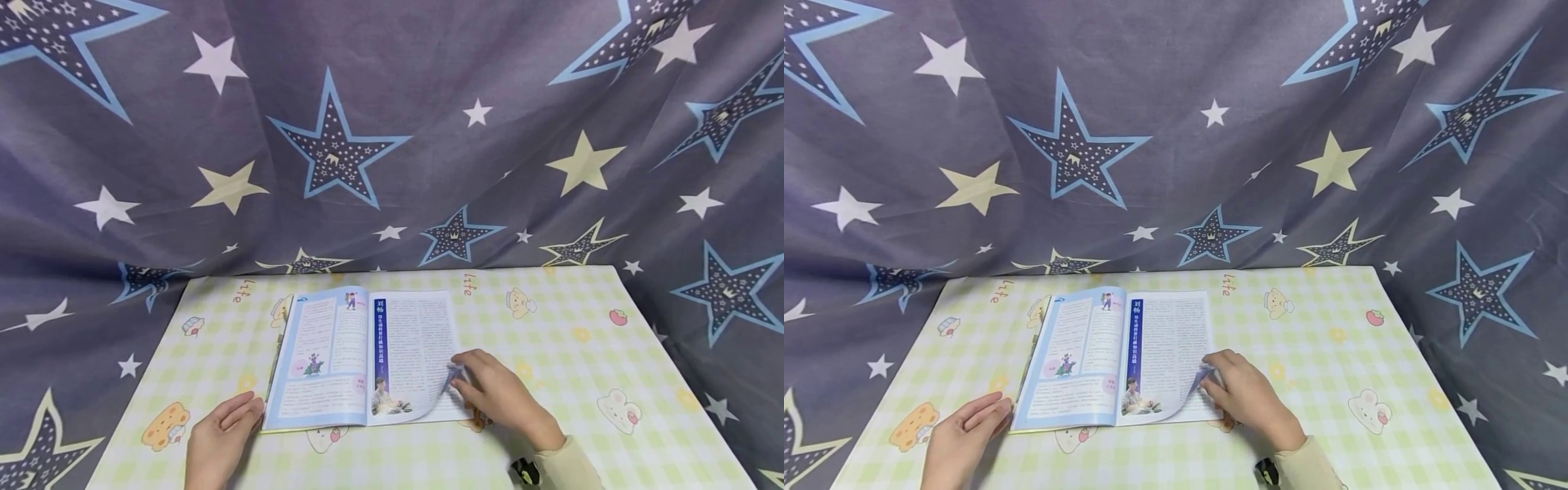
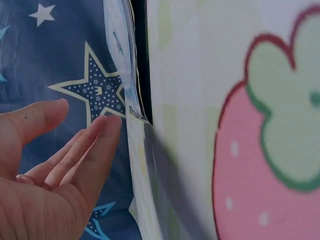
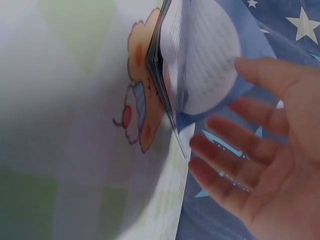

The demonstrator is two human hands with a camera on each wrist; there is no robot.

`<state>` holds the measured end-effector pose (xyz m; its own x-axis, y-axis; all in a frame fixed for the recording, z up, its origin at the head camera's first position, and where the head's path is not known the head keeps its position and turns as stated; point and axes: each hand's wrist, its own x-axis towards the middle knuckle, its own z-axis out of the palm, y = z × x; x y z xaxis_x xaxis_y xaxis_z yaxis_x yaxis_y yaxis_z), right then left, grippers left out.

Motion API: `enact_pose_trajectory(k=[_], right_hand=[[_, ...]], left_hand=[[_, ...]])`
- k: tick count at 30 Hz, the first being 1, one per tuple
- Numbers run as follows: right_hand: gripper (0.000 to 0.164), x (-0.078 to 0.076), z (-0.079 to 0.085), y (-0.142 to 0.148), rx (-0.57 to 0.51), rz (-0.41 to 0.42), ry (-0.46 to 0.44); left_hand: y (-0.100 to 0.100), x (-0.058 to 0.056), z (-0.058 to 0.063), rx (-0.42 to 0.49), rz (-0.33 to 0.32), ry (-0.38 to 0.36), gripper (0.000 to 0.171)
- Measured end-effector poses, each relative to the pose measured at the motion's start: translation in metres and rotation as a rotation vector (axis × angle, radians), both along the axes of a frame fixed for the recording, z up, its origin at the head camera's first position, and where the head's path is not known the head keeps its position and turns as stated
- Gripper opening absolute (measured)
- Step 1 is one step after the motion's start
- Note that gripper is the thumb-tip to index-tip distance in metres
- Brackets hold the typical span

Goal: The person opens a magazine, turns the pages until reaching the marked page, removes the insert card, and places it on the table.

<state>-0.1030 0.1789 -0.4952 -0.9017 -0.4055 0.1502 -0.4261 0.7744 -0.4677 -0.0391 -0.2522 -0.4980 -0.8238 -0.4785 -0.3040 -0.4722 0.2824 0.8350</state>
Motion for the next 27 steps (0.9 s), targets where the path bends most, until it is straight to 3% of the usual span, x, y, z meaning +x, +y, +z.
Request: enact_pose_trajectory(k=[3,6,10,16,20,27], right_hand=[[0.029,-0.001,-0.001,-0.003,-0.035,-0.078,0.018],[0.024,-0.002,-0.001,-0.007,-0.08,-0.091,0.037],[0.016,-0.003,0.0,-0.013,-0.138,-0.029,0.052],[0.011,-0.005,0.0,-0.02,-0.22,0.138,0.096],[0.016,-0.005,0.001,-0.024,-0.216,0.218,0.133],[0.021,-0.003,0.005,-0.034,-0.164,0.27,0.059]], left_hand=[[0.005,-0.002,0.002,0.066,0.009,0.025,0.045],[0.013,-0.006,0.005,0.115,0.009,0.052,0.043],[0.026,-0.014,0.01,0.123,-0.035,0.083,0.044],[0.05,-0.025,0.016,0.177,-0.166,0.137,0.039],[0.07,-0.033,0.019,0.259,-0.244,0.181,0.037],[0.106,-0.045,0.024,0.335,-0.365,0.264,0.038]])
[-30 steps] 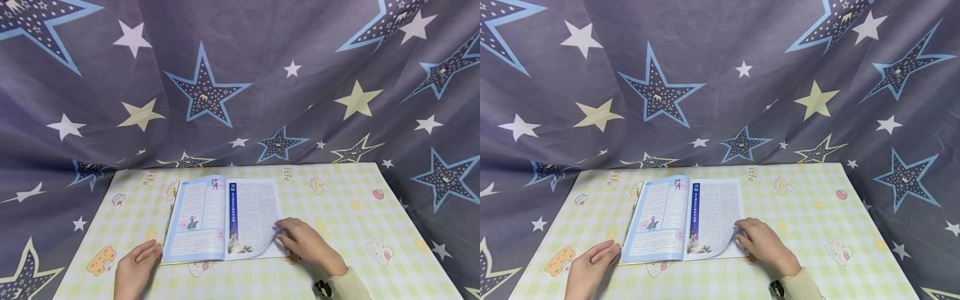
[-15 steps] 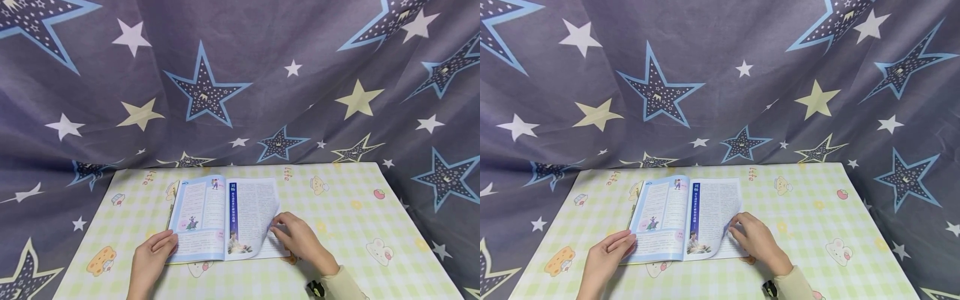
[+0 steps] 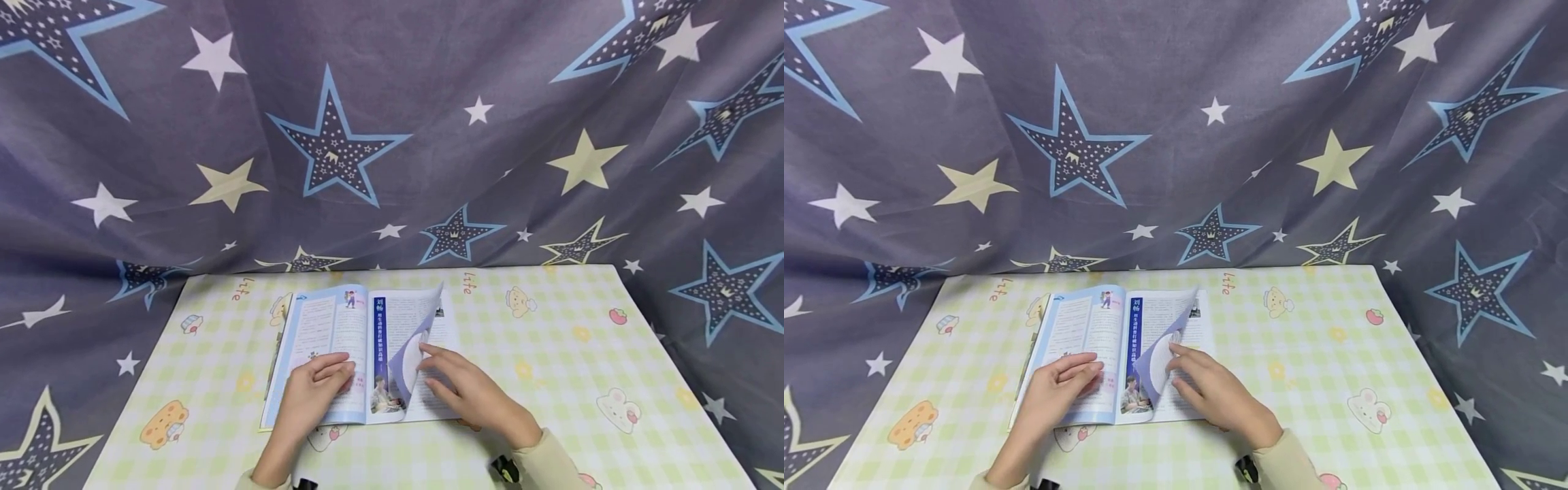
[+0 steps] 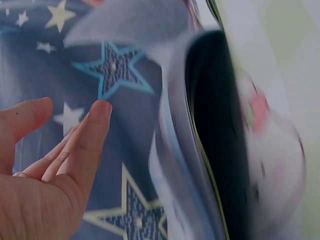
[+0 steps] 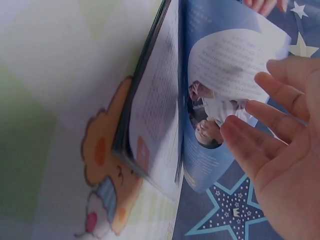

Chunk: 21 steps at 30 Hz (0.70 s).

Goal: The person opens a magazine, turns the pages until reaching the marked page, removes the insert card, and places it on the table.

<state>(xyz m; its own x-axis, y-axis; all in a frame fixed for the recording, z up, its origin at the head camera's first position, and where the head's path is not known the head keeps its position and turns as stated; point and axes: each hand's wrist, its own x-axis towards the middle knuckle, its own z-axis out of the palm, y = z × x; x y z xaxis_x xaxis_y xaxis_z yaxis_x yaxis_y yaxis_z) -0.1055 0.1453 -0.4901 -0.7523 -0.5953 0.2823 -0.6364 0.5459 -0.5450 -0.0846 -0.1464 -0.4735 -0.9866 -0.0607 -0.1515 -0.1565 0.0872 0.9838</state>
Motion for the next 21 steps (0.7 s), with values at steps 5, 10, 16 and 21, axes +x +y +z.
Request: enact_pose_trajectory(k=[5,10,16,21], right_hand=[[0.02,0.002,-0.002,-0.006,0.015,0.03,-0.023],[0.018,0.003,-0.004,-0.011,0.016,0.035,-0.053],[0.014,0.005,-0.003,-0.014,0.025,0.045,-0.083],[0.022,0.006,-0.005,-0.01,0.048,0.049,-0.071]], left_hand=[[0.023,-0.003,-0.002,0.065,-0.113,0.015,0.041],[0.035,-0.004,-0.008,0.053,-0.189,0.038,0.042],[0.038,-0.006,-0.018,0.017,-0.226,0.05,0.033],[0.03,-0.003,-0.018,0.019,-0.176,0.033,0.032]])
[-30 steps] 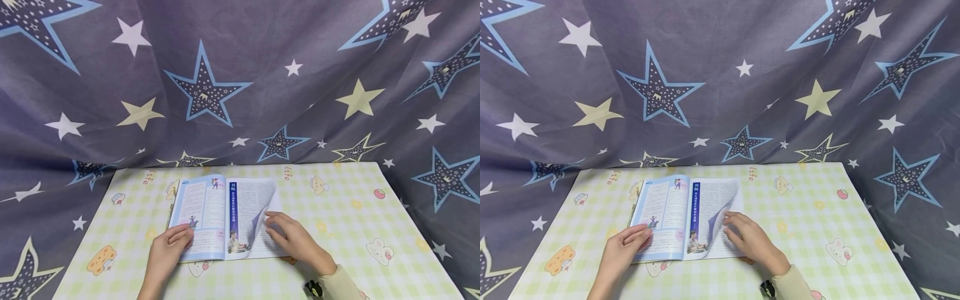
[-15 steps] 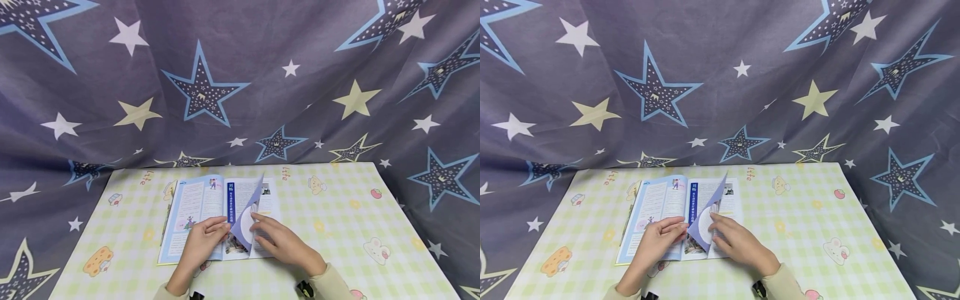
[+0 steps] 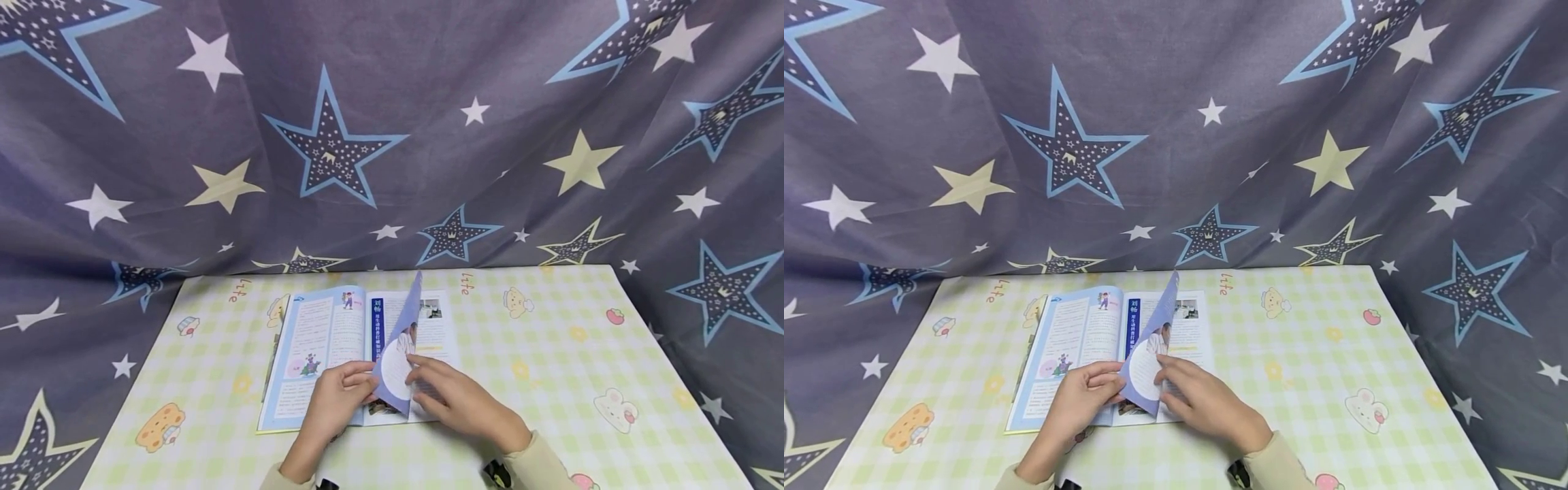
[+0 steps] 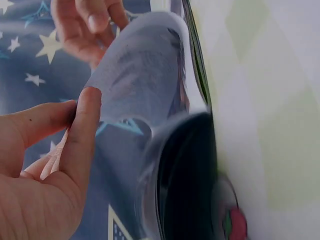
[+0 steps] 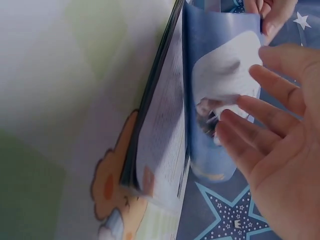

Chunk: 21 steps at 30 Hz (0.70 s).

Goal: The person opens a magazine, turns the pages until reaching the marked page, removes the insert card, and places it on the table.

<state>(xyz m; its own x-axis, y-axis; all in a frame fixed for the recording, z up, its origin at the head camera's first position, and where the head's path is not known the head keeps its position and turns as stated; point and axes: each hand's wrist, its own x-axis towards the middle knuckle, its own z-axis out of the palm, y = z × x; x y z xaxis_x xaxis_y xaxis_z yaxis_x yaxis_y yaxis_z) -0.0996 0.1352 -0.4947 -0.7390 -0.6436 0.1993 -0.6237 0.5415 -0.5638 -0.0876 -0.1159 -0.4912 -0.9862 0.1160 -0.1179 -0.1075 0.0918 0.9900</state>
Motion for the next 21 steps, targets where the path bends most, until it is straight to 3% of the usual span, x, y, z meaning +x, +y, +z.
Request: enact_pose_trajectory(k=[9,16,21], right_hand=[[0.051,0.002,-0.009,0.018,0.148,0.002,0.041],[0.07,0.004,-0.009,0.027,0.324,-0.043,-0.074],[0.073,0.003,-0.008,0.028,0.338,-0.045,-0.094]], left_hand=[[-0.043,0.014,-0.001,-0.011,0.206,-0.104,0.032],[-0.089,0.029,-0.005,-0.103,0.328,-0.176,0.034],[-0.113,0.037,-0.006,-0.183,0.378,-0.227,0.036]])
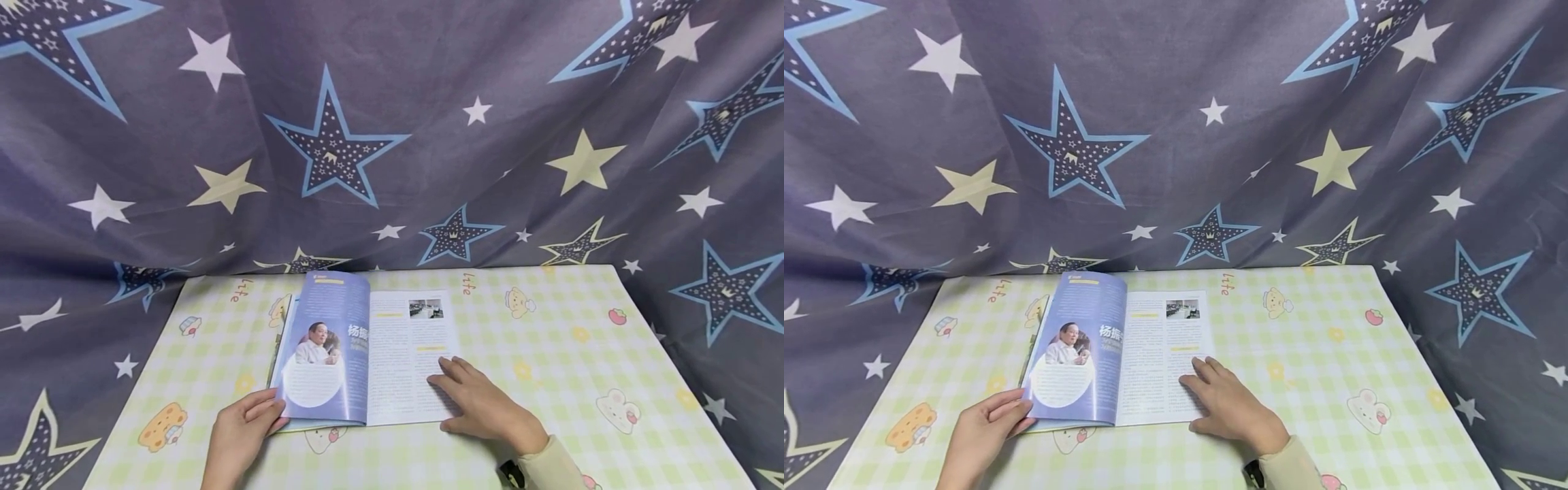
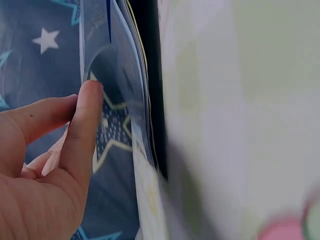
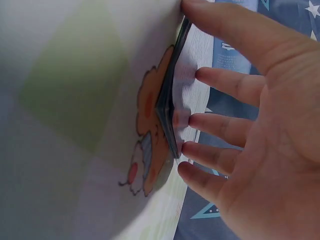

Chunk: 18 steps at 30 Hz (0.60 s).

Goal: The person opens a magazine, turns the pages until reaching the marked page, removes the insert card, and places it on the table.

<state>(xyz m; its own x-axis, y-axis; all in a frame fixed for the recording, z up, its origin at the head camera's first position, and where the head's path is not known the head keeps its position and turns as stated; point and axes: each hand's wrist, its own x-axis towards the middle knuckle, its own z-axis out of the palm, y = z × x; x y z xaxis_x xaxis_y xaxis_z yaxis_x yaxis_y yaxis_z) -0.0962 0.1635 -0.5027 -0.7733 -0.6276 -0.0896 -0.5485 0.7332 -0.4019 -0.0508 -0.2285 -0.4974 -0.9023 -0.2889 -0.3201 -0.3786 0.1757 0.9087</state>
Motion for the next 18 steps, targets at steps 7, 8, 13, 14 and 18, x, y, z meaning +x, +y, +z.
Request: enact_pose_trajectory(k=[7,8,13,14,18], right_hand=[[0.065,0.001,0.0,0.003,-0.026,0.029,0.034],[0.063,0.001,0.0,0.004,-0.034,0.034,0.032],[0.049,0.001,0.003,0.009,-0.075,0.046,-0.007],[0.045,0.001,0.004,0.01,-0.081,0.045,-0.019],[0.032,-0.001,0.005,0.014,-0.104,0.042,-0.029]], left_hand=[[-0.017,0.007,-0.002,-0.054,0.01,-0.07,0.037],[-0.018,0.007,-0.003,-0.052,0.013,-0.073,0.037],[-0.022,0.007,-0.005,-0.055,0.022,-0.076,0.037],[-0.023,0.007,-0.005,-0.065,0.022,-0.076,0.038],[-0.025,0.007,-0.006,-0.188,0.007,-0.082,0.04]])
